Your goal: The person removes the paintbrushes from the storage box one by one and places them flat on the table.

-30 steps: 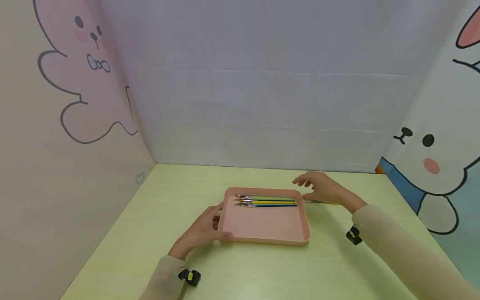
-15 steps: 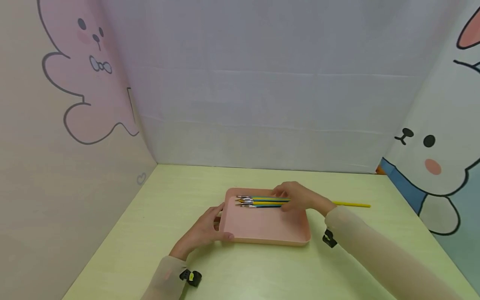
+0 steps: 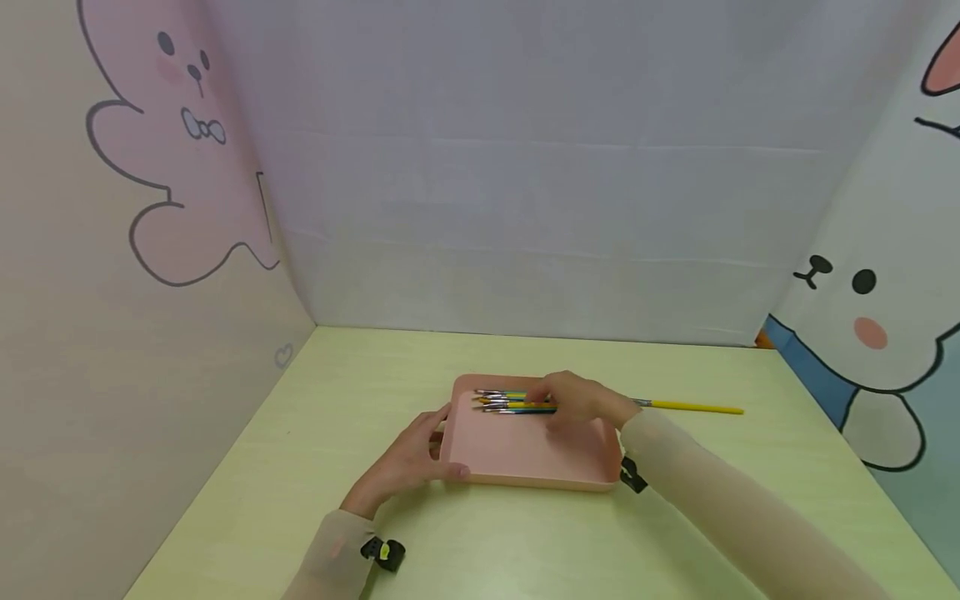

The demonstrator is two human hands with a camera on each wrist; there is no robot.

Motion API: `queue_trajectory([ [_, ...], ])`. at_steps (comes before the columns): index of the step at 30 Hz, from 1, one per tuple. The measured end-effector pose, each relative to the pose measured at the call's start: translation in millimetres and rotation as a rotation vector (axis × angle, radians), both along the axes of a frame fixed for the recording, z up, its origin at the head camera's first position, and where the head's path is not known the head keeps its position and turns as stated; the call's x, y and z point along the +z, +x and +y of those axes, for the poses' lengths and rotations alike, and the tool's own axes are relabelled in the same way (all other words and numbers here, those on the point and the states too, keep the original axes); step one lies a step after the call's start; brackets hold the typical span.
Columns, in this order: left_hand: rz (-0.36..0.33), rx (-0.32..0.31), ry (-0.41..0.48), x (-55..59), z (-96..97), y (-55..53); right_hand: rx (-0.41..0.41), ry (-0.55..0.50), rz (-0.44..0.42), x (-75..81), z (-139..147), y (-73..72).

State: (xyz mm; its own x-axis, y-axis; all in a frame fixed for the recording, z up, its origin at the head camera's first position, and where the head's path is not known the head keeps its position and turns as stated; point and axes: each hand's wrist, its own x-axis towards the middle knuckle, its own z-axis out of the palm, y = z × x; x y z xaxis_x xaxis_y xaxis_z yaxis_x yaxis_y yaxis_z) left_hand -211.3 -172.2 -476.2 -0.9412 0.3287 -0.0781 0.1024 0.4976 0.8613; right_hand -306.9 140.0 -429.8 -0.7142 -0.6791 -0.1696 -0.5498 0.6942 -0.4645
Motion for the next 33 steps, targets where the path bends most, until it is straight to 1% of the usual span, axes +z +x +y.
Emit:
queue_trajectory([
  [7,-0.002,-0.004,0.009,-0.5,0.5,-0.5,-0.09,0.081,-0.055,-2.4,-5.6,1.8],
  [15,0.006,0.002,-0.015,-1.1,1.1,-0.5,-0.121,0.171,-0.029,-0.9,-11.3,3.5],
  [19,0.007,0.0,-0.01,-1.4,0.9,-0.9,-0.111,0.151,-0.037,-1.2,-12.0,4.3],
  [27,-0.001,0.003,-0.014,-1.8,0.7,-1.5,-0.068,0.059,-0.029,-3.4,-10.1,3.4],
  [33,-0.007,0.009,-0.016,-0.9,1.5,-2.0,-0.066,0.06,-0.006,-7.5,-10.4,0.9],
])
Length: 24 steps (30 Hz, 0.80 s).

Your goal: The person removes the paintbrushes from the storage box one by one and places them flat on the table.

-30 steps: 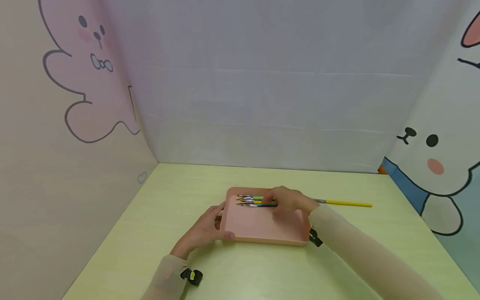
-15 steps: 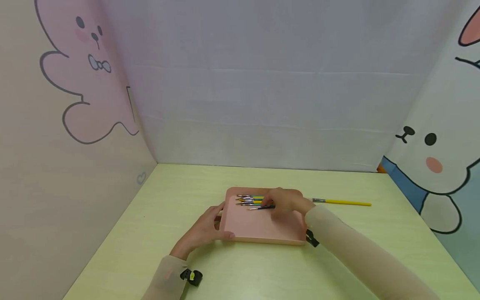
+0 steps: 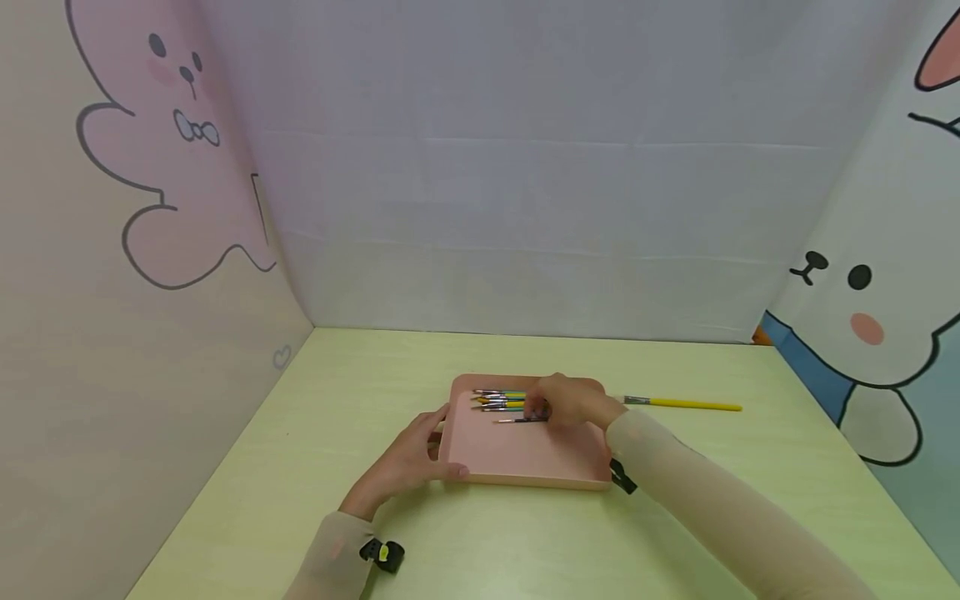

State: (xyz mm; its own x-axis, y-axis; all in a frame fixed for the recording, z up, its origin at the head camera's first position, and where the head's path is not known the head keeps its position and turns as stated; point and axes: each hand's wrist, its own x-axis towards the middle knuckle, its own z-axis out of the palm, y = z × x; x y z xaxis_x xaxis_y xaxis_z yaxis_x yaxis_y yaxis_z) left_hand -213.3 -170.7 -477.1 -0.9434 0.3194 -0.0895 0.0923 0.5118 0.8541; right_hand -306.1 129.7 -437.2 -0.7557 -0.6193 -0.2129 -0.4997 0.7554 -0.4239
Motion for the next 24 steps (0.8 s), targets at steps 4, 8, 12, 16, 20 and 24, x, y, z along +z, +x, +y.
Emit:
queue_trajectory([
  [4,0.003,0.002,-0.002,0.4,0.0,0.2,-0.011,0.006,0.008,-2.2,0.2,-1.0],
  [8,0.007,0.004,-0.003,-0.6,-0.2,0.2,-0.008,0.003,0.021,-3.8,1.0,-1.3],
  [12,0.006,0.005,-0.002,-1.7,-0.3,0.3,-0.001,-0.003,0.028,-5.2,2.6,-0.8],
  [16,0.004,0.003,-0.002,-1.4,0.0,0.7,-0.012,-0.01,0.009,-3.4,5.1,0.7],
  [20,0.008,-0.001,0.002,-0.1,0.3,1.5,-0.004,-0.04,0.024,2.7,12.0,2.2],
  [24,0.008,0.001,0.014,0.7,-0.7,1.8,0.095,-0.13,0.056,12.1,20.0,-0.5],
])
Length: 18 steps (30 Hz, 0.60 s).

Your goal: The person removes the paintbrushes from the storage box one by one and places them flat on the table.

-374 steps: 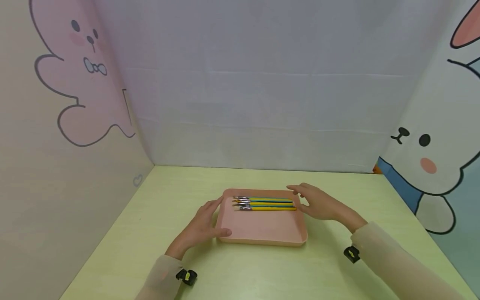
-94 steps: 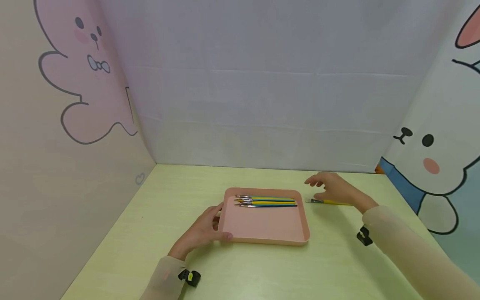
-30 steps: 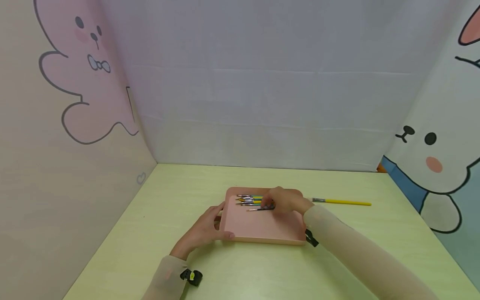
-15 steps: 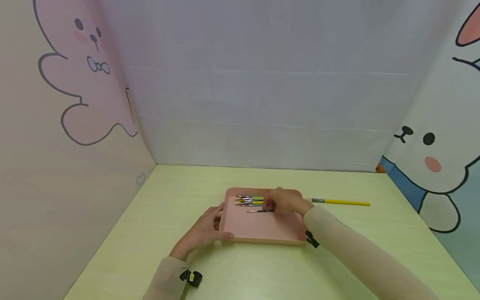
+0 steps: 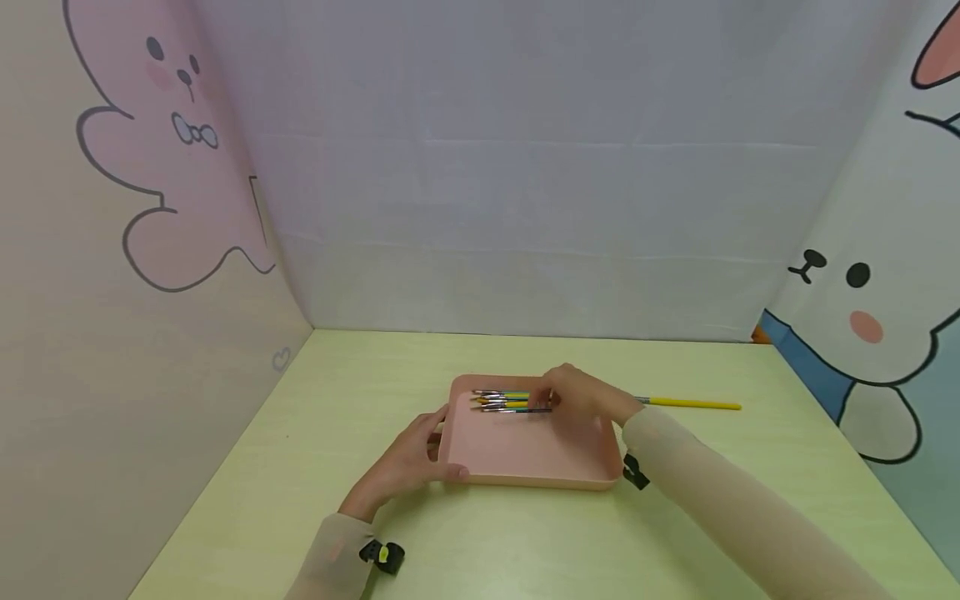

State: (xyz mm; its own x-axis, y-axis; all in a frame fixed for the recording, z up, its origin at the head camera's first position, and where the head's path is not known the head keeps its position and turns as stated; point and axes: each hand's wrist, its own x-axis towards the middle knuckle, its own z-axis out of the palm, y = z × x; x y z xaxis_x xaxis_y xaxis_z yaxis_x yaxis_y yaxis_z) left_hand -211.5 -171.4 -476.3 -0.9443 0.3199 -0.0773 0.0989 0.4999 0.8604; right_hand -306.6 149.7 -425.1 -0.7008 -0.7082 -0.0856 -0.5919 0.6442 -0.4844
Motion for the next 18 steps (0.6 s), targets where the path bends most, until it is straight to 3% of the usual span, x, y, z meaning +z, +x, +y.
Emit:
queue_trajectory([
  [7,-0.003,0.002,0.003,-0.7,0.3,0.0,0.071,-0.047,0.049,13.0,11.1,-3.9],
  [18,-0.001,0.014,-0.022,-3.2,1.4,-2.8,0.001,-0.061,0.035,37.6,39.3,1.8],
])
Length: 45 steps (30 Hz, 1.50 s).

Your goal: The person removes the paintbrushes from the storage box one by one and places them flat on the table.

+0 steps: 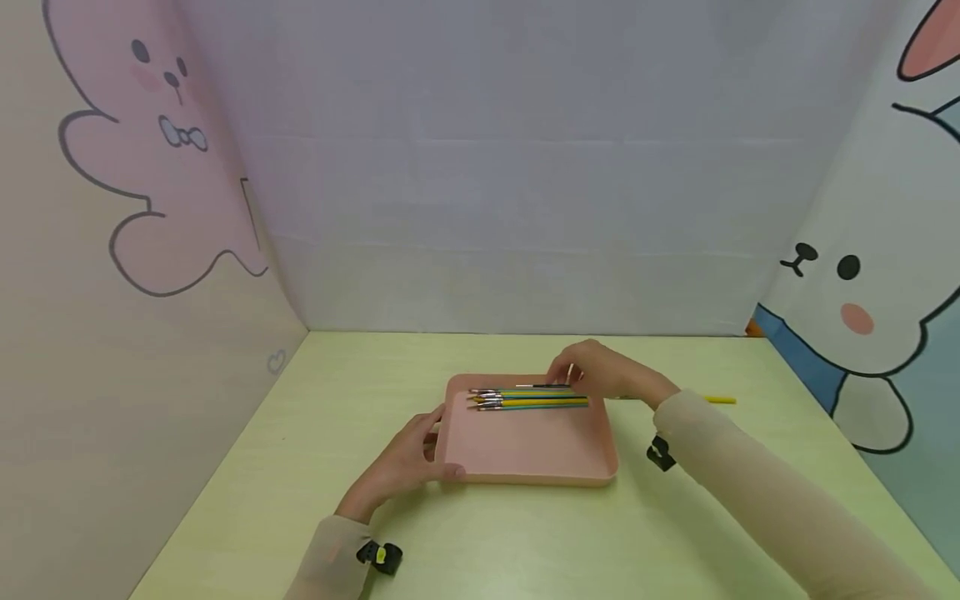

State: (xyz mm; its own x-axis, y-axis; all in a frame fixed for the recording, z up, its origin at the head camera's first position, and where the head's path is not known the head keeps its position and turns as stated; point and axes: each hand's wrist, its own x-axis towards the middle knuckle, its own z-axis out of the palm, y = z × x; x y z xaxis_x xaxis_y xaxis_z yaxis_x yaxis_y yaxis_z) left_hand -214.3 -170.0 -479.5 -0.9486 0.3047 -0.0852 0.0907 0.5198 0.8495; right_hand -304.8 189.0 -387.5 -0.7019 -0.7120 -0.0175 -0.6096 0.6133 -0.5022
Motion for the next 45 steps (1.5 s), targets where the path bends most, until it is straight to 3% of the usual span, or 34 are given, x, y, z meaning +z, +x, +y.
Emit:
queue_trajectory([
  [11,0.009,0.001,0.017,-0.5,-2.4,0.3,-0.028,0.011,0.061,2.0,62.3,-4.5],
  [21,0.005,0.0,0.009,-1.2,-2.5,-1.0,-0.097,0.037,0.075,-9.1,113.7,0.7],
  [32,-0.003,-0.012,0.031,-1.8,-3.2,-2.3,-0.113,0.049,0.073,-21.1,143.4,5.5],
  [45,-0.005,-0.01,0.009,-3.0,-2.6,-2.0,-0.113,0.044,0.123,-50.9,164.6,2.1],
])
